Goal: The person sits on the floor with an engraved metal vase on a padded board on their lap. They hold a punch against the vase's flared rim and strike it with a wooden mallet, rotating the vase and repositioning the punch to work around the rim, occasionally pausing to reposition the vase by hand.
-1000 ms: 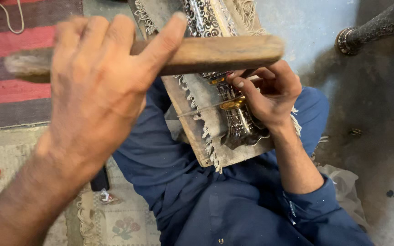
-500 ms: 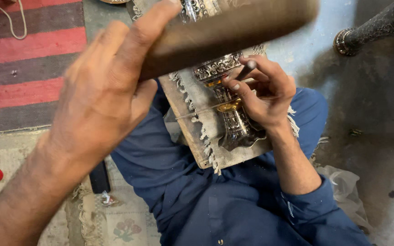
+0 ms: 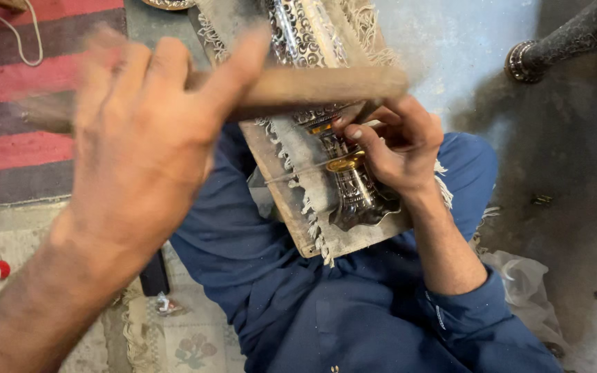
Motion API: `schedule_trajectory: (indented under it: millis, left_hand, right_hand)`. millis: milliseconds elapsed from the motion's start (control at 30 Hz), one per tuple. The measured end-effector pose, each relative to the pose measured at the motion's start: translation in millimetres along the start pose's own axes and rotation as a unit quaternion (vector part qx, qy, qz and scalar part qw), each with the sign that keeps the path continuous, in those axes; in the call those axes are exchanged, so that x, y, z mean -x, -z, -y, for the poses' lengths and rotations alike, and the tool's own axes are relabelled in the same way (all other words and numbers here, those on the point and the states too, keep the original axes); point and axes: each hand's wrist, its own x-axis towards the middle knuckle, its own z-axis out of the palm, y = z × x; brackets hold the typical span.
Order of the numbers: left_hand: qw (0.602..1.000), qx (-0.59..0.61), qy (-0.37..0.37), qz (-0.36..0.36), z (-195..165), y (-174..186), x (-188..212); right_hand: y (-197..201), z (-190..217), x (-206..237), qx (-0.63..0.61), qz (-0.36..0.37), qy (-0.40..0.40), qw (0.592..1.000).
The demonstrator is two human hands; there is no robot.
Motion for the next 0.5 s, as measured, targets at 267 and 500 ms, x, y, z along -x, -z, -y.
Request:
schedule_trajectory:
  millis: [267,500]
  left_hand:
    - [0.997,-0.051,-0.038,-0.036,11.6,-1.4,-4.1]
    - [0.999,-0.016,-0.040,-0.006,12.1,-7.1,-9.8]
  right_hand:
    - [-0.3,3.1,0.6,-0.026,0.004,-0.050,0.998]
    - [-6.4,-2.7,2.5,-0.067,-0.031,-0.064,0.995]
